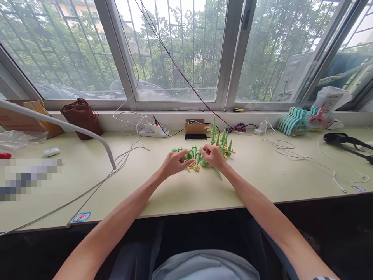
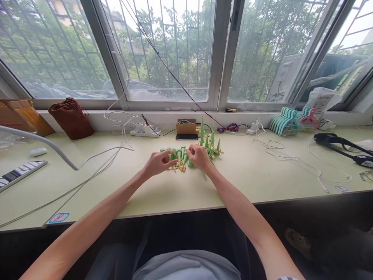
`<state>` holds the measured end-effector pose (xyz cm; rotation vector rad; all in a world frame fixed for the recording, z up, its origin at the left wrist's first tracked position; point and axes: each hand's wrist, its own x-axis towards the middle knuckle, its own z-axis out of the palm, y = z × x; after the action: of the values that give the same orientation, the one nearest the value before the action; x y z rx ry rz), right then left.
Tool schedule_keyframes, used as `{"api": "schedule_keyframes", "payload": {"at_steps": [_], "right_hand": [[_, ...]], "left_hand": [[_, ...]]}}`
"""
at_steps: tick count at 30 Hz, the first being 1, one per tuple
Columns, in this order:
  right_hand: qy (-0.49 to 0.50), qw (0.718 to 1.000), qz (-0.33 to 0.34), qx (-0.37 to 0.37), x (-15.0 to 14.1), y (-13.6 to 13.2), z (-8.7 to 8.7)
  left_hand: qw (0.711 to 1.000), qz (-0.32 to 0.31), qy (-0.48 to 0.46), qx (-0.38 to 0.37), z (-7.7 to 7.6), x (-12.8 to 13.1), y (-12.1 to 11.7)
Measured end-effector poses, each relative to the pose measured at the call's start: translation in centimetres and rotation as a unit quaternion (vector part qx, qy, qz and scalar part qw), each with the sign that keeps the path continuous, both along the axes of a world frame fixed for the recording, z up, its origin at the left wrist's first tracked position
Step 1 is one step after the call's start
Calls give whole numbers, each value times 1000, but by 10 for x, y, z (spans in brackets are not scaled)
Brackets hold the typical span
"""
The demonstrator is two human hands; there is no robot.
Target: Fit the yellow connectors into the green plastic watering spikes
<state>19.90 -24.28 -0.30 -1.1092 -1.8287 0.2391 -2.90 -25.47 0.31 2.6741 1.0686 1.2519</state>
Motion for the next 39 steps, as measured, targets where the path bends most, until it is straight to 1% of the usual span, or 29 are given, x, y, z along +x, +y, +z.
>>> {"api": "schedule_keyframes", "payload": {"at_steps": [2, 4, 6, 7, 9, 11, 14, 16, 19, 21, 24, 27, 31, 34, 36, 39], "right_hand": [[38, 999, -2, -2, 1, 0, 2], [102, 995, -8, -2, 3, 1, 6], [179, 984, -3, -19, 6, 3, 9], [220, 975, 7, -42, 7, 4, 11], [305, 945, 48, -110, 9, 6, 12], [373, 902, 108, -187, 9, 7, 12], [421, 843, 189, -275, 6, 5, 11], [432, 820, 212, -311, 2, 3, 11], [441, 800, 220, -341, -2, 0, 12], [447, 792, 219, -354, -4, -1, 11], [451, 788, 218, -358, -3, 0, 10], [453, 788, 223, -352, -2, 2, 8], [467, 792, 201, -338, -3, 4, 6], [472, 799, 170, -331, -5, 6, 5], [469, 805, 158, -328, -5, 7, 4], [460, 811, 158, -324, -6, 7, 3]], "left_hand": [[1000, 2, -1, -8, 0, 1, -1], [1000, 2, -2, -14, 1, 1, -1], [1000, 0, -1, -22, 1, 1, -2], [1000, -1, -1, -26, 1, 1, -2], [1000, -1, 3, -31, 2, 1, -3], [999, 0, 13, -29, 1, 1, -3], [998, 5, 57, -35, -1, 1, -1], [993, 11, 107, -56, -3, 1, 0], [979, 22, 177, -97, -7, 2, 1], [972, 30, 198, -122, -8, 4, 0], [969, 31, 198, -147, -7, 6, -2], [975, 21, 172, -140, -7, 8, -3], [994, -11, 73, -75, -8, 11, -7], [999, -49, 7, -10, -8, 14, -11], [997, -65, -15, 26, -9, 17, -13], [996, -67, -29, 55, -11, 19, -13]]}}
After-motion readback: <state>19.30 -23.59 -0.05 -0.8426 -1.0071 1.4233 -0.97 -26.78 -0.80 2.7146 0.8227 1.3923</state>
